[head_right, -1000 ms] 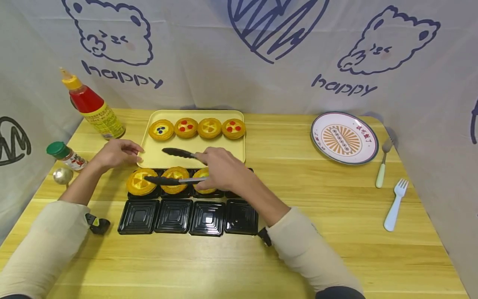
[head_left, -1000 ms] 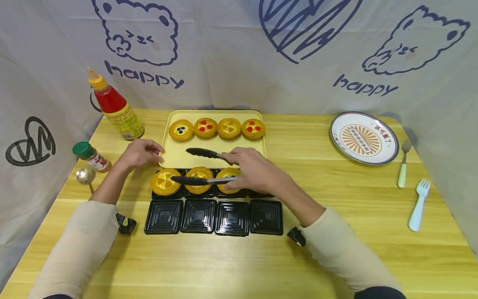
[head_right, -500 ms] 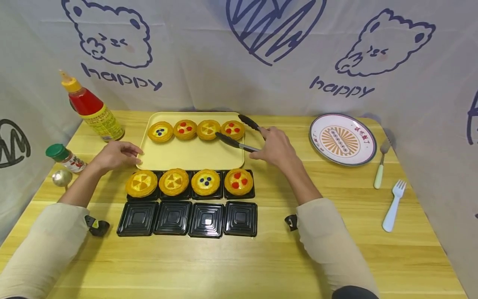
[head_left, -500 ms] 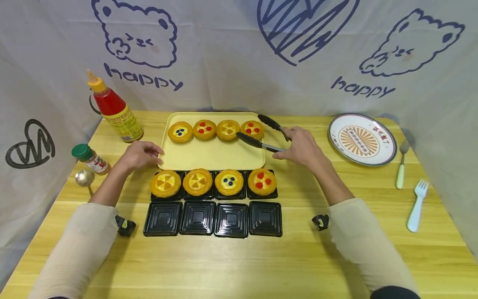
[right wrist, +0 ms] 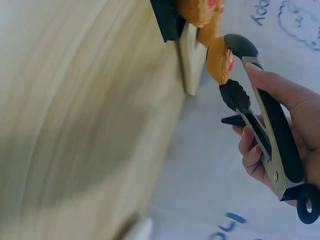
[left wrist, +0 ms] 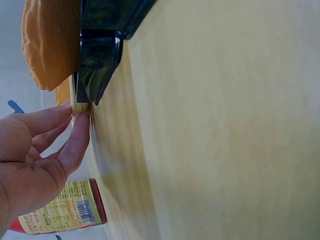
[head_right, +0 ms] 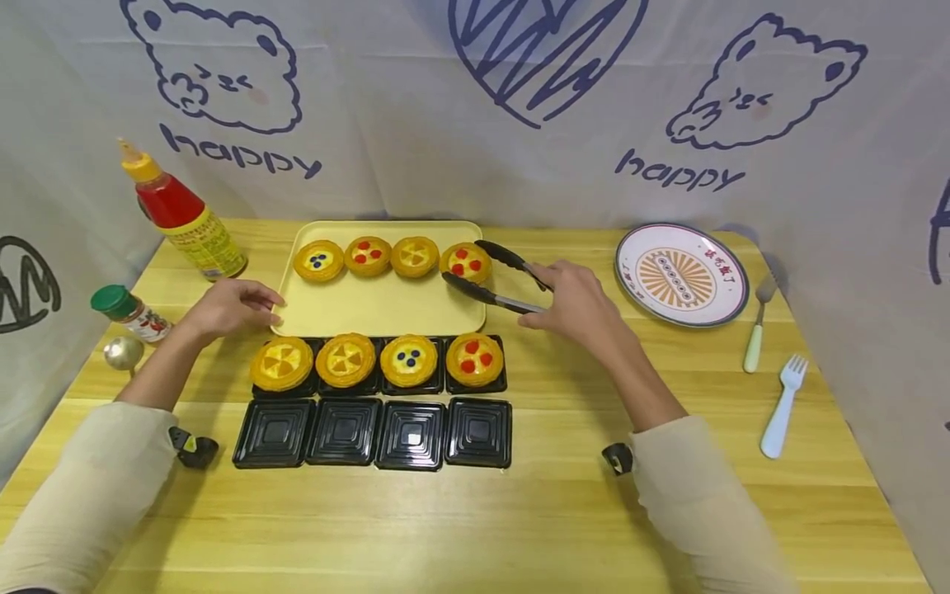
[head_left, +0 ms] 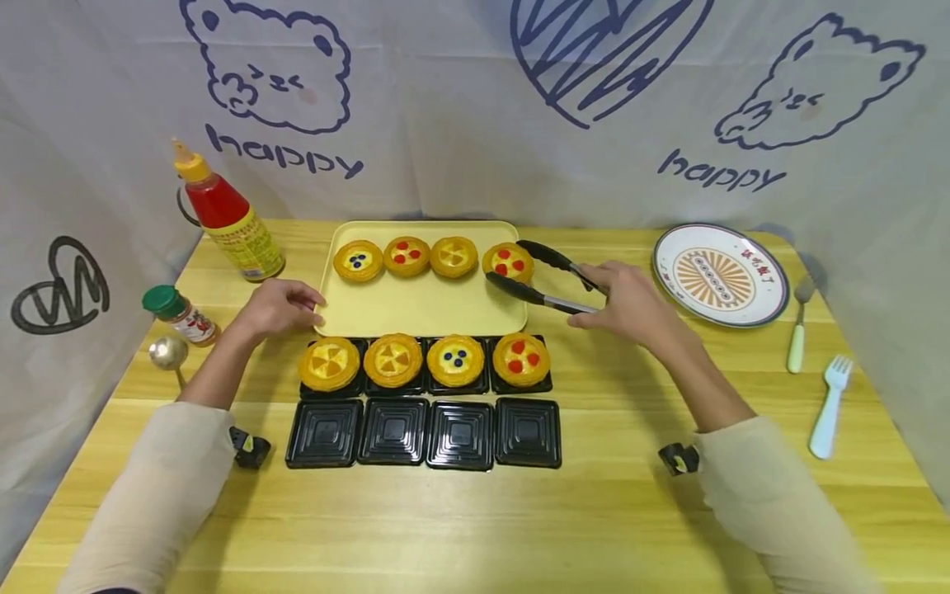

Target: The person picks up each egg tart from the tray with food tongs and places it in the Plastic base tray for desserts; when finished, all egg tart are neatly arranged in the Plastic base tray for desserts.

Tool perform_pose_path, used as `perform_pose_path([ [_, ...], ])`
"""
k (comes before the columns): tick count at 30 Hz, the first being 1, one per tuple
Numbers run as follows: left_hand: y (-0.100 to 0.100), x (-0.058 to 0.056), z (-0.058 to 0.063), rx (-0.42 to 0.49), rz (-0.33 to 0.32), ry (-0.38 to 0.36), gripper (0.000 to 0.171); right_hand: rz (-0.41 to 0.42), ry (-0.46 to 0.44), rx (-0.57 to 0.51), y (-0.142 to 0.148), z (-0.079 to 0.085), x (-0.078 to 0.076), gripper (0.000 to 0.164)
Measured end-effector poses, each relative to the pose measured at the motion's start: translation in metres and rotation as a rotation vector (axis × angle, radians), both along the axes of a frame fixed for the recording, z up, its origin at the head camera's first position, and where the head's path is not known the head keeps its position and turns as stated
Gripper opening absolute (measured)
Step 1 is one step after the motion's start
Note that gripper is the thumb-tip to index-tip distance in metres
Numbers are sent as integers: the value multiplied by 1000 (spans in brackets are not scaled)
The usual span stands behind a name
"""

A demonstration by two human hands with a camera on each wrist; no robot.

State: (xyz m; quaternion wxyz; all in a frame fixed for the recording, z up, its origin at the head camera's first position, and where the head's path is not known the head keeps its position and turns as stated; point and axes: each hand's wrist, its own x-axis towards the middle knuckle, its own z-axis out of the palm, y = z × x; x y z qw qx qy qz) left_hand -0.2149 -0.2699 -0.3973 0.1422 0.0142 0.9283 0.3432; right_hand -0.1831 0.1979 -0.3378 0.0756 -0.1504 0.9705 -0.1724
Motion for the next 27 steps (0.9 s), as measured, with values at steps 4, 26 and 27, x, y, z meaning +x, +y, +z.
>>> perform_pose_path([
  [4,1,1,1,-5,-2,1,32,58,54,12,13,16,33,80],
  [26,2,-1,2,-23,-21,12,31,212,111,-102,50,-18,157,69],
  [27,2,-1,2,-22,-23,10,31,208,106,-100,50,-19,157,70],
])
